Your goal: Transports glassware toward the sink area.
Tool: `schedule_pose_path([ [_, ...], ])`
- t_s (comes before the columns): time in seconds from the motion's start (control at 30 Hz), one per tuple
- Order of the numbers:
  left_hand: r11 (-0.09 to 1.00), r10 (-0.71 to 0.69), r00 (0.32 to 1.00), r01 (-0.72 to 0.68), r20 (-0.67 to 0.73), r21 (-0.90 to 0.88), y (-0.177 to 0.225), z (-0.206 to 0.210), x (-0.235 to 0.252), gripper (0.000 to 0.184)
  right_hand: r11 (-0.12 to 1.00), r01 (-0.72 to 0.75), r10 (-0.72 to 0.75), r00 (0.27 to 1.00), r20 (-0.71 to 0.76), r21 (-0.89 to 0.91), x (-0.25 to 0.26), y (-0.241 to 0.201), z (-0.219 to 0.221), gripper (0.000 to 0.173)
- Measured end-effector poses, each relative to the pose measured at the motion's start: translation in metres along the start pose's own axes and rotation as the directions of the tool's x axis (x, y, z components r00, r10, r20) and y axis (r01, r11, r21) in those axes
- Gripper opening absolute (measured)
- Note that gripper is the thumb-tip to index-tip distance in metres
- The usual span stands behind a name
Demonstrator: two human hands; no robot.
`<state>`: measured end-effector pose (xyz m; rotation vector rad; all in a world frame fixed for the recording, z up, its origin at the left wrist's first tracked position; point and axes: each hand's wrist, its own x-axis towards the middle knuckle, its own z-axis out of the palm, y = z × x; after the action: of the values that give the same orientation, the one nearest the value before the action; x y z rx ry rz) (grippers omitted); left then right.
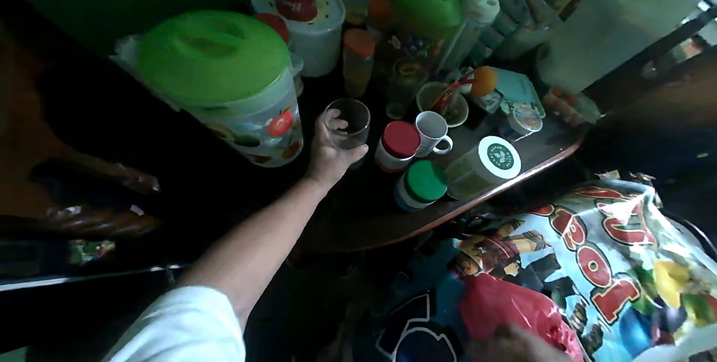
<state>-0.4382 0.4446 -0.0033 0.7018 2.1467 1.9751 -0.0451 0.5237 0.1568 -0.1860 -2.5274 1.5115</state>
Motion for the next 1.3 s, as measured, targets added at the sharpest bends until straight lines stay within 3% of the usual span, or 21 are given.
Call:
schedule_pose_path([
  [0.13,0.993,0.107,0.981,-0.098,0.160,-0.065,0.036,-0.048,-0.070,0.103,0.900,0.154,-0.197,0.978,-0.065,-0.407,0.114,0.007,-0.033,0.022],
  [0.23,0.988,0.046,0.977,-0.014,0.208,-0.154,0.052,-0.083,-0.130,0.104,0.831,0.010,-0.033,0.999,-0.032,-0.557,0.210,0.032,-0.032,0.028],
  [0.3,0.959,0.027,0.971,0.042,0.238,-0.281,0.052,-0.105,-0.166,0.099,0.798,-0.086,0.080,0.996,-0.037,-0.596,0.271,0.059,-0.025,0.044],
  [0.4,0.958,0.017,0.976,0.046,0.216,-0.284,0.046,-0.140,-0.212,0.094,0.718,-0.134,0.099,0.991,-0.090,-0.683,0.344,0.098,-0.016,0.061],
  [0.5,0.959,-0.029,0.985,0.077,0.173,-0.274,0.044,-0.175,-0.247,0.094,0.641,-0.221,0.174,0.975,-0.142,-0.735,0.389,0.121,-0.009,0.061],
  [0.6,0.971,-0.077,0.991,0.099,0.108,-0.216,0.042,-0.201,-0.272,0.096,0.571,-0.289,0.281,0.948,-0.148,-0.768,0.414,0.137,-0.005,0.049],
  [0.67,0.978,-0.122,0.989,0.134,0.085,-0.157,0.042,-0.211,-0.286,0.094,0.533,-0.299,0.261,0.948,-0.182,-0.792,0.420,0.147,-0.001,0.040],
  [0.77,0.984,-0.133,0.990,0.136,0.038,-0.116,0.048,-0.212,-0.286,0.094,0.500,-0.299,0.228,0.951,-0.210,-0.813,0.420,0.143,0.004,0.042],
  [0.93,0.971,-0.102,0.992,0.116,0.078,-0.208,0.051,-0.201,-0.281,0.092,0.566,-0.182,0.054,0.981,-0.184,-0.804,0.391,0.096,0.007,0.033],
  [1.03,0.964,-0.034,0.987,0.074,0.156,-0.255,0.063,-0.192,-0.268,0.089,0.628,0.037,-0.133,0.989,-0.060,-0.777,0.354,0.048,0.009,0.031],
  [1.13,0.991,0.132,0.954,-0.117,0.268,-0.073,0.088,-0.179,-0.241,0.078,0.678,0.289,-0.256,0.955,0.151,-0.676,0.304,0.007,0.009,0.022],
  [1.2,0.978,0.180,0.912,-0.207,0.368,0.037,0.117,-0.170,-0.230,0.071,0.702,0.404,-0.260,0.912,0.317,-0.587,0.264,-0.016,0.013,0.015],
  [1.3,0.959,0.135,0.805,-0.252,0.578,0.127,0.162,-0.152,-0.227,0.074,0.695,0.527,-0.225,0.806,0.548,-0.490,0.200,-0.039,0.025,0.012],
])
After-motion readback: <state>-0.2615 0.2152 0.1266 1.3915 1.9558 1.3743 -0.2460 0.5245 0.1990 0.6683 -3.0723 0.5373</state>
